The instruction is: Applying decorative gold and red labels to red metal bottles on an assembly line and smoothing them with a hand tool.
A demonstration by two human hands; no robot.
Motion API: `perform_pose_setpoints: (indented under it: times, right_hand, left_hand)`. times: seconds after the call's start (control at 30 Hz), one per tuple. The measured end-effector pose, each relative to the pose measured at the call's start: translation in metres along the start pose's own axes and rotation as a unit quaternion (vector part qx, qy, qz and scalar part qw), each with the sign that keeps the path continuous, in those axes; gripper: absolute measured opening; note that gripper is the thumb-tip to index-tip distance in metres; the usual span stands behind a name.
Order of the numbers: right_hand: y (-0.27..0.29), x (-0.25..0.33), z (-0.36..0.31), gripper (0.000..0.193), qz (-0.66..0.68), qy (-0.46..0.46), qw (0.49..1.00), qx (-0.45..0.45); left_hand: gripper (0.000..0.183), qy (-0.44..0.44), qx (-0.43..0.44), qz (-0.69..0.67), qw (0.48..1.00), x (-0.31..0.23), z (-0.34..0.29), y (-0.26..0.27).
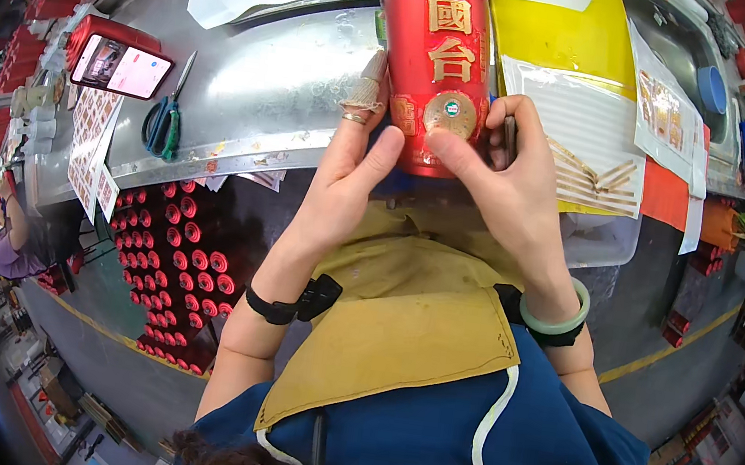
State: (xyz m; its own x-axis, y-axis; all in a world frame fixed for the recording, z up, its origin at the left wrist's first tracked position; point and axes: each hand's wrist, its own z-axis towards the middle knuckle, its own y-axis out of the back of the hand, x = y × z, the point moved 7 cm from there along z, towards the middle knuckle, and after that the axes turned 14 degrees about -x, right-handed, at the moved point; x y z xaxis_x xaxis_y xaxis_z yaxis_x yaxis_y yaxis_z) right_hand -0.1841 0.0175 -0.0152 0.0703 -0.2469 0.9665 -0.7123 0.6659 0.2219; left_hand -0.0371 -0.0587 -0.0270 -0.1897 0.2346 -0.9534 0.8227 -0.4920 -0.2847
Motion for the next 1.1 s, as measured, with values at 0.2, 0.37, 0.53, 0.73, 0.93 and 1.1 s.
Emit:
perform_pose_setpoints:
  times: [0.2, 0.37, 0.53, 0.73, 0.93, 1.1]
  right_hand:
    - [0.009, 0.004, 0.000, 0.029, 0.099, -0.071, 0.992, 0.040]
    - [0.008, 0.003, -0.002, 0.028, 0.078, -0.066, 0.993, 0.057]
    - [0.008, 0.005, -0.002, 0.030, 0.076, -0.084, 0.992, 0.061]
    - [0.007, 0.004, 0.000, 0.030, 0.090, -0.087, 0.991, 0.056]
    - [0.012, -0.004, 0.001, 0.023, 0.091, -0.094, 0.988, 0.082]
    - [0.023, 0.028, -0.001, 0.028, 0.055, 0.040, 0.996, 0.060]
  left_hand:
    - [0.071, 0.003, 0.000, 0.022, 1.000, 0.000, 0.001, 0.003]
    - [0.080, 0.011, 0.028, 0.006, 1.000, -0.002, 0.002, 0.011]
    - [0.088, -0.011, 0.050, 0.022, 0.998, -0.003, 0.001, 0.010]
    - [0.088, -0.018, 0.025, 0.024, 0.999, -0.007, -0.002, 0.007]
    - [0.088, -0.040, 0.023, 0.082, 0.996, -0.008, -0.003, 0.002]
    - [0.086, -0.069, 0.006, 0.091, 0.993, -0.007, -0.002, 0.005]
